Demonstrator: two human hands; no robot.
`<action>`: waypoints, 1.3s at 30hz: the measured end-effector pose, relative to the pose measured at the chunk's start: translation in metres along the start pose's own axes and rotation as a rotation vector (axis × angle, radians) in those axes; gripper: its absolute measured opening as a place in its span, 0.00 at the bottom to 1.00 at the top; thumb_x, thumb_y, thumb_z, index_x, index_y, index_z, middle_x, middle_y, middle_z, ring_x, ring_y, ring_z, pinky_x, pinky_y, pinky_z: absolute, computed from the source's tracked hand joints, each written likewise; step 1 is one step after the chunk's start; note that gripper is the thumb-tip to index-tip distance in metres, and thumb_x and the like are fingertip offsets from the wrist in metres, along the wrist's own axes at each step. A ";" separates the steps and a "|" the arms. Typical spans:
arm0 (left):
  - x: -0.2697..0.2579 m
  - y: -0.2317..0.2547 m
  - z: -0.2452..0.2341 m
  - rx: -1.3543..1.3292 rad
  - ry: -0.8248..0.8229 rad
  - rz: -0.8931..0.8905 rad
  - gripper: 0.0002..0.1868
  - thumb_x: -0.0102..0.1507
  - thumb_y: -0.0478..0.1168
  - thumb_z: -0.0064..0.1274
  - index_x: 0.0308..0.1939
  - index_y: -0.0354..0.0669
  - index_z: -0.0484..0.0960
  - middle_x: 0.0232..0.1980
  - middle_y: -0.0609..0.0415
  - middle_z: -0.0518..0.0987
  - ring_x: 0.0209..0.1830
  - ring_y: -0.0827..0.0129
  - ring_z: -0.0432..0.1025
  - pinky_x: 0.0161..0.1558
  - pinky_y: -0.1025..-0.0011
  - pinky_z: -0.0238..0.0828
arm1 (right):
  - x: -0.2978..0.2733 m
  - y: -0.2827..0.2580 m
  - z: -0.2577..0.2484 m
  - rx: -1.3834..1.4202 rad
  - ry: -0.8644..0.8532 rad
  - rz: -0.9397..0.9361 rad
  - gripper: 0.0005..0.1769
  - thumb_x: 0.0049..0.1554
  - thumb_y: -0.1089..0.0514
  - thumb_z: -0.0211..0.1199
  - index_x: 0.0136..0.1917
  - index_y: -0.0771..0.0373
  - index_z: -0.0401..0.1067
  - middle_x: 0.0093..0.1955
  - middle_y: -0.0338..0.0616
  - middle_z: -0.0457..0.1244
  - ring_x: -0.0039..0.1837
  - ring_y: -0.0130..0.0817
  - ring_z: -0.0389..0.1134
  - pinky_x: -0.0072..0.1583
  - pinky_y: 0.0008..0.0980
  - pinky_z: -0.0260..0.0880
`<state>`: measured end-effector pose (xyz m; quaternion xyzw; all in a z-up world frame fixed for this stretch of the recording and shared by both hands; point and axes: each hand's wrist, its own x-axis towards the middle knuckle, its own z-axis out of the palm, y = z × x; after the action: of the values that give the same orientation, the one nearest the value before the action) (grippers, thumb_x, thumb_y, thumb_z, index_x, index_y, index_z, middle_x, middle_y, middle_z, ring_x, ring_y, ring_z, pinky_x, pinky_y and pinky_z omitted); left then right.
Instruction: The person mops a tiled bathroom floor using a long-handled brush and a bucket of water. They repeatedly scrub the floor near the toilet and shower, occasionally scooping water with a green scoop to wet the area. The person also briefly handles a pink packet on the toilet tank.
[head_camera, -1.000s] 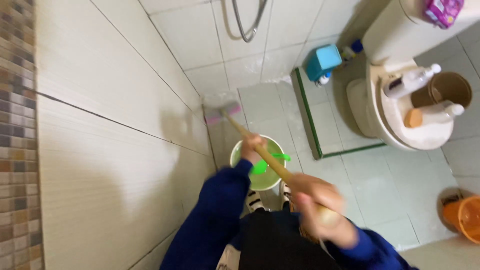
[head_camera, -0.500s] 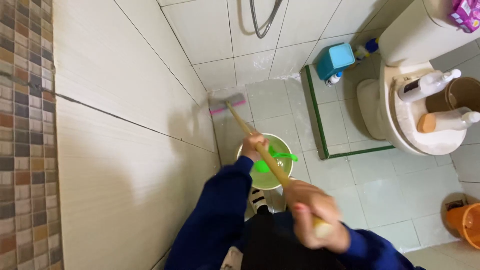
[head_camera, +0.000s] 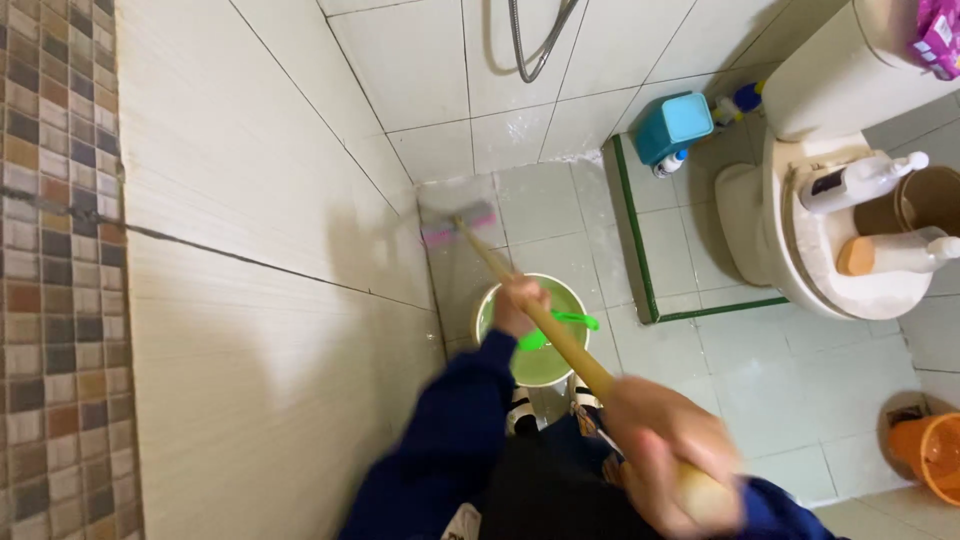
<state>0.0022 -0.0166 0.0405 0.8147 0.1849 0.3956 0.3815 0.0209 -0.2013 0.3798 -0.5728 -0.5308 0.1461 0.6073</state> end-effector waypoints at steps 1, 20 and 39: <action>-0.002 0.031 -0.007 -0.071 0.008 -0.075 0.16 0.52 0.32 0.57 0.17 0.45 0.64 0.18 0.57 0.65 0.20 0.64 0.59 0.27 0.66 0.59 | 0.002 -0.013 -0.001 0.040 0.096 0.029 0.09 0.58 0.61 0.49 0.35 0.56 0.62 0.27 0.37 0.58 0.28 0.30 0.58 0.36 0.28 0.67; 0.015 0.139 -0.112 -0.435 0.569 -0.141 0.23 0.70 0.48 0.40 0.61 0.36 0.77 0.63 0.40 0.79 0.68 0.59 0.70 0.71 0.63 0.55 | 0.046 0.104 0.063 0.275 0.000 -0.398 0.16 0.54 0.61 0.71 0.31 0.61 0.65 0.27 0.44 0.60 0.27 0.42 0.59 0.33 0.37 0.62; 0.007 0.299 -0.111 -0.157 0.334 0.261 0.11 0.55 0.27 0.46 0.22 0.43 0.64 0.22 0.55 0.70 0.16 0.67 0.60 0.25 0.69 0.64 | -0.013 0.302 0.101 -0.022 -0.620 -0.179 0.21 0.50 0.52 0.74 0.30 0.57 0.62 0.30 0.42 0.62 0.39 0.47 0.66 0.73 0.53 0.60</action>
<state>-0.0813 -0.1511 0.3175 0.7227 0.1072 0.5842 0.3536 0.0638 -0.0659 0.0947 -0.4587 -0.7402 0.2540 0.4210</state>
